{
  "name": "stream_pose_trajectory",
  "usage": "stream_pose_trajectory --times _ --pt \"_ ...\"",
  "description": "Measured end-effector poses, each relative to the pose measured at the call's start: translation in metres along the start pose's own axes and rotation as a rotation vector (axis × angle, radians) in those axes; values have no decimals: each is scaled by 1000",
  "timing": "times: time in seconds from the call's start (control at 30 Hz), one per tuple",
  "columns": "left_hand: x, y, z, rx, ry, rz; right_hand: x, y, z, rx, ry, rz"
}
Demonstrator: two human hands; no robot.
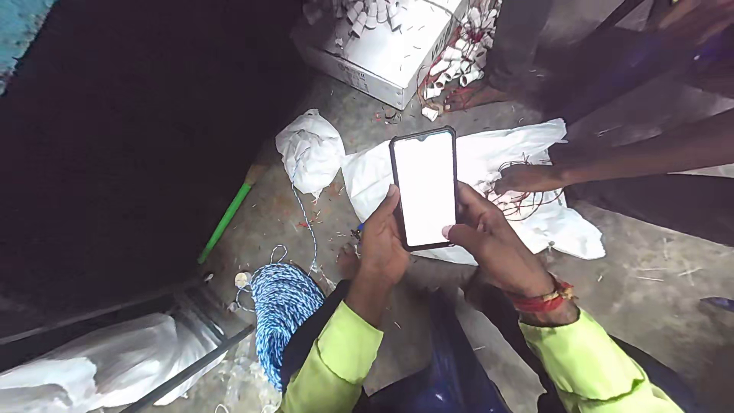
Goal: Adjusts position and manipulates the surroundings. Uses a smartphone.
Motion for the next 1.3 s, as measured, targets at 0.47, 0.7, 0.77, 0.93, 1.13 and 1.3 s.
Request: stream_pose_trajectory --times 0.47,0.7,0.77,0.93,1.13,1.3 --pt "1 1 1 -3 14 -38 -2 1 1 -18 -19 -40" --pt "1 1 1 -8 14 -36 -1 0 1 -21 -16 -55" --pt "1 1 1 -8 15 -41 -1 1 1 -15 -10 -52" --pt "1 0 0 -11 10 -40 -1 1 1 -16 -11 -48" --pt "1 0 0 -10 10 -43 -1 1 0 -20 -5 -59" --pt "1 0 0 -16 13 -28 -1 1 0 -27 -10 -56"
Point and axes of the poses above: each hand's wrist, its own z-axis towards the middle knuckle, its own y-axis out of the back of the hand, x = y × z, the point moved 5 cm from there along z, towards the middle knuckle, and after that the axes turned 7 degrees about z, right-handed, at the moved point
